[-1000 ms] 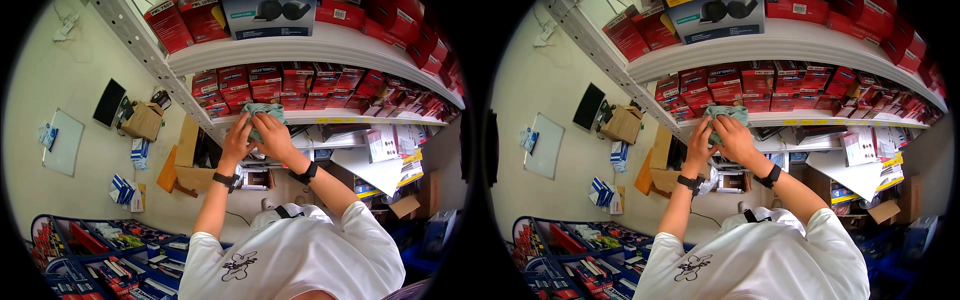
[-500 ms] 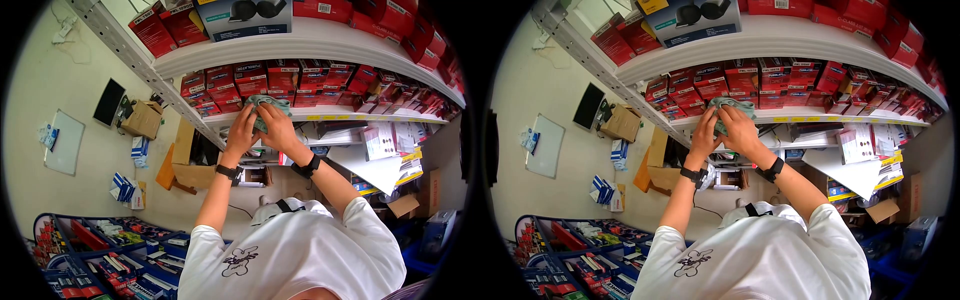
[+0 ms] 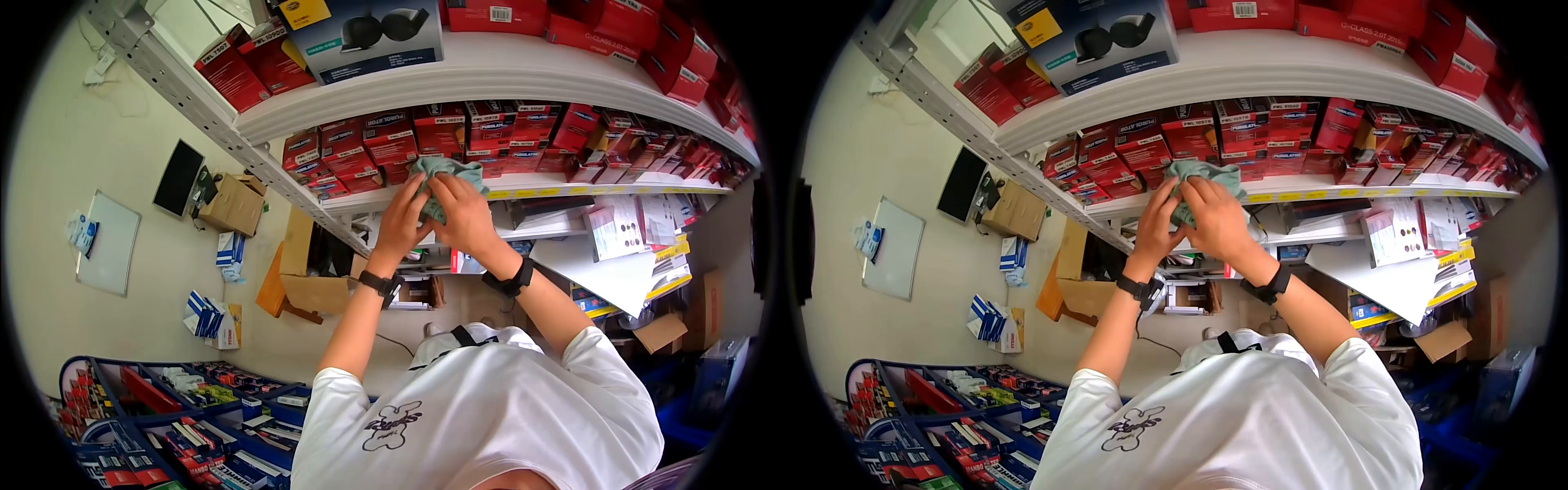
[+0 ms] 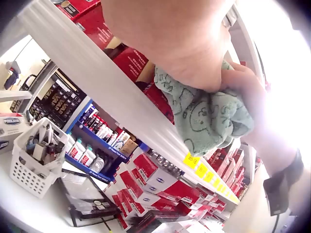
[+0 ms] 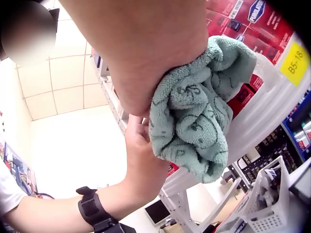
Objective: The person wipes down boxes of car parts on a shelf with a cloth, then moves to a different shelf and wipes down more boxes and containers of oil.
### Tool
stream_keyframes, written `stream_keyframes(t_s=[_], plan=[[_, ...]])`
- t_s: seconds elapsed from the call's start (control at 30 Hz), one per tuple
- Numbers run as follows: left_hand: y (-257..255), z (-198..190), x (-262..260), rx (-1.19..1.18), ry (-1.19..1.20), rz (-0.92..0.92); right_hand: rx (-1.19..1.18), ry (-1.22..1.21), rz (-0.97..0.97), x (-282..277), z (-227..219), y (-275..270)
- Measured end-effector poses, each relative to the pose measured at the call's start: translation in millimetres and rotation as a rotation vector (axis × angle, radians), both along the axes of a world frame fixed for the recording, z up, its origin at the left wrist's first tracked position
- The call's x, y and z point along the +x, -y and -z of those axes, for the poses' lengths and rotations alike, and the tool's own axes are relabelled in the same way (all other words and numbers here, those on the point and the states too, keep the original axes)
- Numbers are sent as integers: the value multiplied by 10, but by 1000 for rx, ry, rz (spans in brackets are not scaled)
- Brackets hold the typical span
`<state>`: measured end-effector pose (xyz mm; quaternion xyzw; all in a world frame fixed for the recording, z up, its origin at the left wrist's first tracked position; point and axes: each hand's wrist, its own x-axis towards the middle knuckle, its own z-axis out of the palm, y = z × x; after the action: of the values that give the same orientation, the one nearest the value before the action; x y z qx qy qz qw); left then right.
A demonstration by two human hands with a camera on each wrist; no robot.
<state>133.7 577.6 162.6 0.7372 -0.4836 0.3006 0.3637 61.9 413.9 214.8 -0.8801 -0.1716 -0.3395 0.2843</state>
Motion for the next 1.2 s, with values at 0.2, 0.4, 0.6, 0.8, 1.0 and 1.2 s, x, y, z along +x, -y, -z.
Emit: stream_keyframes(t_s=[0.2, 0.4, 0.6, 0.8, 1.0, 1.2], plan=[[275, 76, 54, 39, 42, -74, -2, -19, 35, 85, 99, 236], [286, 108, -29, 73, 29, -87, -9, -27, 2, 60, 126, 286], [321, 112, 21, 104, 42, -119, -11, -38, -3, 96, 184, 342], [385, 99, -58, 111, 0, -99, -35, -67, -17, 18, 144, 443], [733, -86, -72, 31, 143, -29, -51, 83, 46, -82, -18, 698], [964, 69, -59, 119, 63, -40, -46, 33, 77, -77, 132, 973]])
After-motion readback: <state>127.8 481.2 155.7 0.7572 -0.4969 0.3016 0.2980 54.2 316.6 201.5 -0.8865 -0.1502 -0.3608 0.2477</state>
